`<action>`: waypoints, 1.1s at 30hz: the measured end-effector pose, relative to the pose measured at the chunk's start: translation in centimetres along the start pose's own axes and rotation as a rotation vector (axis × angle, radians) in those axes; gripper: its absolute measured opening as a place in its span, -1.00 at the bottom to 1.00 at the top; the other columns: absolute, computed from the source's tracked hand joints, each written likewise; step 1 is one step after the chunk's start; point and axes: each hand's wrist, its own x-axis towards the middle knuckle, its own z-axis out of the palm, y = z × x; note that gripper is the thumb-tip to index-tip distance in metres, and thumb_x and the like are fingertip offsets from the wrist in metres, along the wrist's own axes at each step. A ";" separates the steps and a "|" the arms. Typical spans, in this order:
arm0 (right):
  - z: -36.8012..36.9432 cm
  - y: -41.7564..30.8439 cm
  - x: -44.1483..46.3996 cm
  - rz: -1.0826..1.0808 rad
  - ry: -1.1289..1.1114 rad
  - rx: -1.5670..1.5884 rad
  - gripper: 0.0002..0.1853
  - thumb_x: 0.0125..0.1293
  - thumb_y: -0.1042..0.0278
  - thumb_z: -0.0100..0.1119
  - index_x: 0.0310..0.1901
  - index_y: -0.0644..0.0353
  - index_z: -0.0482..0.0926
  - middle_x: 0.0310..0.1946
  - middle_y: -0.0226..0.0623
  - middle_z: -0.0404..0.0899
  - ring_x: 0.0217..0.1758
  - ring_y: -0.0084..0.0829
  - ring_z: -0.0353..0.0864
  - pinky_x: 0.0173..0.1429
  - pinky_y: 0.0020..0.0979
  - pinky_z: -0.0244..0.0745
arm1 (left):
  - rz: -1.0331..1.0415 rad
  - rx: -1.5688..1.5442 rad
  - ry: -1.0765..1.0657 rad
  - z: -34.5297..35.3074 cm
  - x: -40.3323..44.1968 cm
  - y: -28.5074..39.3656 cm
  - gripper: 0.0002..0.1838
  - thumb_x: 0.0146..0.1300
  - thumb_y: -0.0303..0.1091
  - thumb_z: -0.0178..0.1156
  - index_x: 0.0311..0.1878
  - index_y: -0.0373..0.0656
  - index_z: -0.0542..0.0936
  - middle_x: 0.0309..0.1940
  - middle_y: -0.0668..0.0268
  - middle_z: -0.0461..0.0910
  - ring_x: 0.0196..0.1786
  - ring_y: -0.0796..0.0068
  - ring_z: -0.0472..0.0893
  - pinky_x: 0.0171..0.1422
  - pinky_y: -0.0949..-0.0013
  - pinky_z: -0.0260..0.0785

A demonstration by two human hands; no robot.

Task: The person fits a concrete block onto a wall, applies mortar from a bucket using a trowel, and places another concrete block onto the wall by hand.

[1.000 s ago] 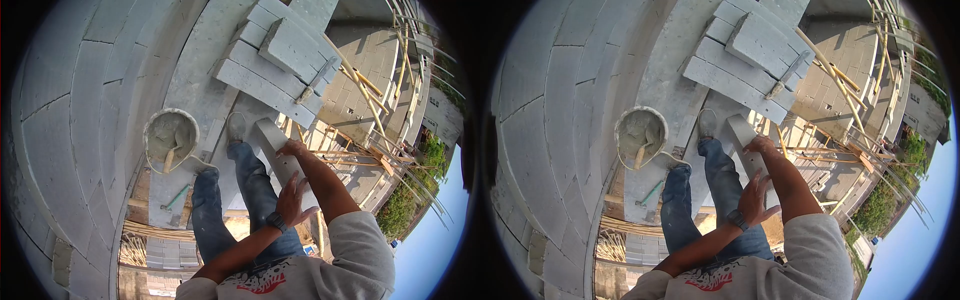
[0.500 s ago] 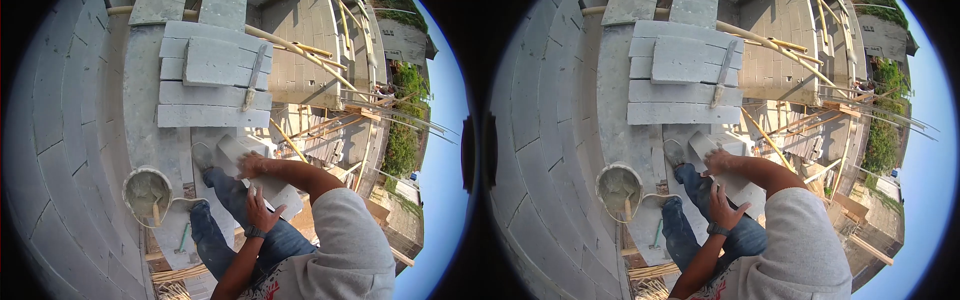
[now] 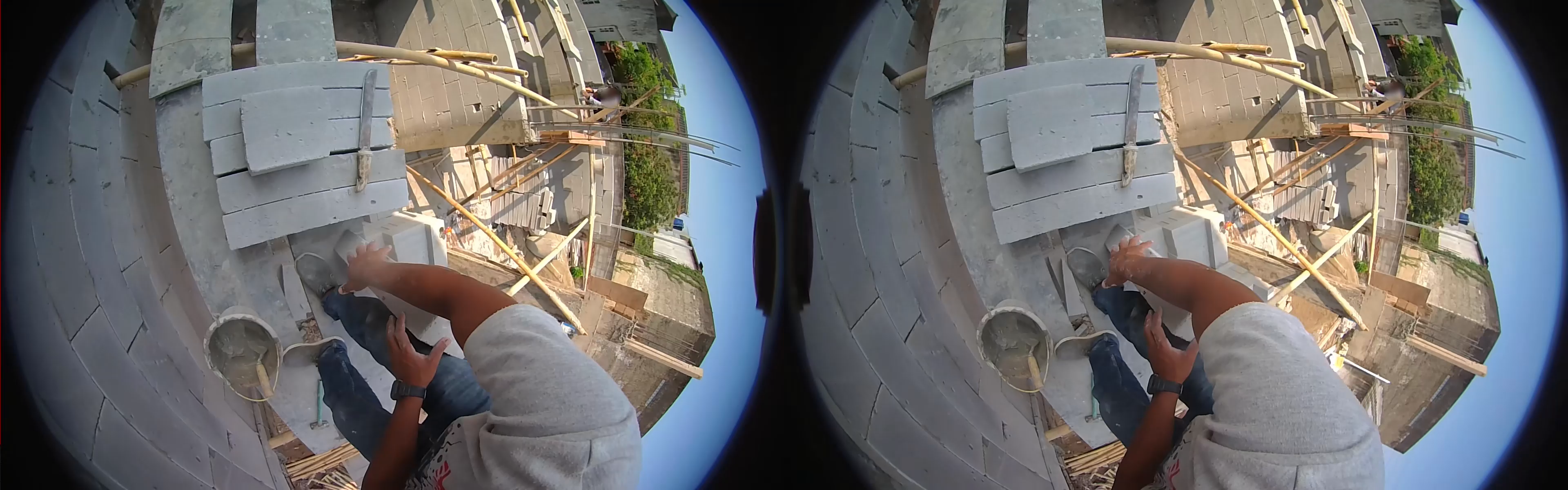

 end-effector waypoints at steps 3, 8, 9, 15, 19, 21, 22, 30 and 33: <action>0.8 -0.1 0.2 0.202 -0.089 -0.097 0.14 0.11 -0.48 0.31 0.61 -0.12 0.05 0.61 0.03 -0.03 0.60 0.26 0.01 0.38 0.48 0.13 | -0.023 -0.012 -0.010 0.3 0.6 0.2 -0.02 0.04 -0.10 0.52 0.46 -0.29 0.25 0.39 -0.21 0.28 0.43 -0.23 0.33 0.48 -0.05 0.27; 5.6 0.1 3.7 0.365 0.063 -0.069 0.02 0.09 -0.22 0.41 0.53 0.00 0.19 0.38 0.17 0.25 0.42 0.22 0.24 0.25 0.25 0.29 | -0.089 -0.025 -0.137 3.7 -1.4 -4.5 -0.17 0.17 -0.42 0.27 0.49 -0.37 0.16 0.42 -0.16 0.27 0.47 -0.18 0.30 0.53 0.07 0.21; 5.8 0.3 4.3 0.385 0.073 -0.059 -0.01 0.10 -0.17 0.40 0.52 0.00 0.20 0.34 0.16 0.28 0.40 0.18 0.27 0.23 0.22 0.31 | -0.063 -0.025 -0.118 4.0 -1.2 -4.2 -0.17 0.18 -0.43 0.26 0.50 -0.38 0.14 0.43 -0.17 0.26 0.48 -0.18 0.30 0.54 0.08 0.21; 4.2 0.8 3.3 0.307 -0.035 -0.153 0.03 0.07 -0.05 0.49 0.54 -0.13 0.11 0.28 -0.06 0.36 0.39 -0.02 0.32 0.27 0.12 0.33 | -0.148 -0.100 -0.159 2.3 0.0 -0.1 -0.10 0.16 -0.36 0.34 0.48 -0.44 0.07 0.40 -0.18 0.23 0.38 -0.20 0.38 0.46 0.07 0.30; 5.0 0.7 0.0 0.197 0.055 -0.147 0.09 0.03 -0.05 0.44 0.59 -0.18 0.05 0.29 0.04 0.33 0.37 0.06 0.32 0.26 0.07 0.34 | -0.184 -0.055 -0.253 1.8 -2.0 0.6 -0.02 0.16 -0.11 0.44 0.48 -0.39 0.11 0.38 -0.17 0.29 0.37 -0.12 0.42 0.43 0.06 0.33; 4.9 1.4 -2.4 0.147 0.079 -0.103 0.16 0.01 -0.06 0.46 0.62 -0.24 -0.03 0.29 0.09 0.32 0.37 0.10 0.32 0.29 0.05 0.34 | -0.139 -0.110 -0.271 1.2 -3.6 0.6 -0.01 0.18 0.00 0.43 0.50 -0.34 0.16 0.38 -0.16 0.33 0.37 -0.09 0.44 0.41 0.06 0.37; 4.7 2.0 -4.1 0.098 0.126 -0.085 0.19 -0.01 -0.08 0.48 0.63 -0.25 -0.06 0.29 0.12 0.32 0.37 0.11 0.33 0.30 0.06 0.34 | -0.051 -0.119 -0.224 1.5 -4.9 -0.9 -0.02 0.20 0.06 0.42 0.51 -0.30 0.19 0.38 -0.15 0.35 0.37 -0.08 0.47 0.38 0.05 0.39; 4.7 1.2 -24.9 -0.280 0.548 -0.090 0.40 -0.22 -0.06 0.65 0.64 -0.31 -0.13 0.14 0.14 0.32 0.22 0.17 0.40 0.29 0.14 0.37 | -0.278 -0.004 0.090 -13.9 -14.4 -6.6 -0.03 0.16 0.24 0.39 0.40 -0.39 0.39 0.31 -0.14 0.49 0.18 0.06 0.64 0.31 0.14 0.46; 3.0 -0.4 -34.9 -0.412 0.678 -0.119 0.42 -0.25 0.03 0.66 0.65 -0.28 -0.12 0.08 0.11 0.34 0.17 0.15 0.41 0.26 0.10 0.37 | -0.245 -0.015 0.257 -19.6 -19.9 -5.0 -0.03 0.14 0.27 0.37 0.38 -0.37 0.40 0.29 -0.14 0.51 0.29 -0.05 0.56 0.42 0.13 0.38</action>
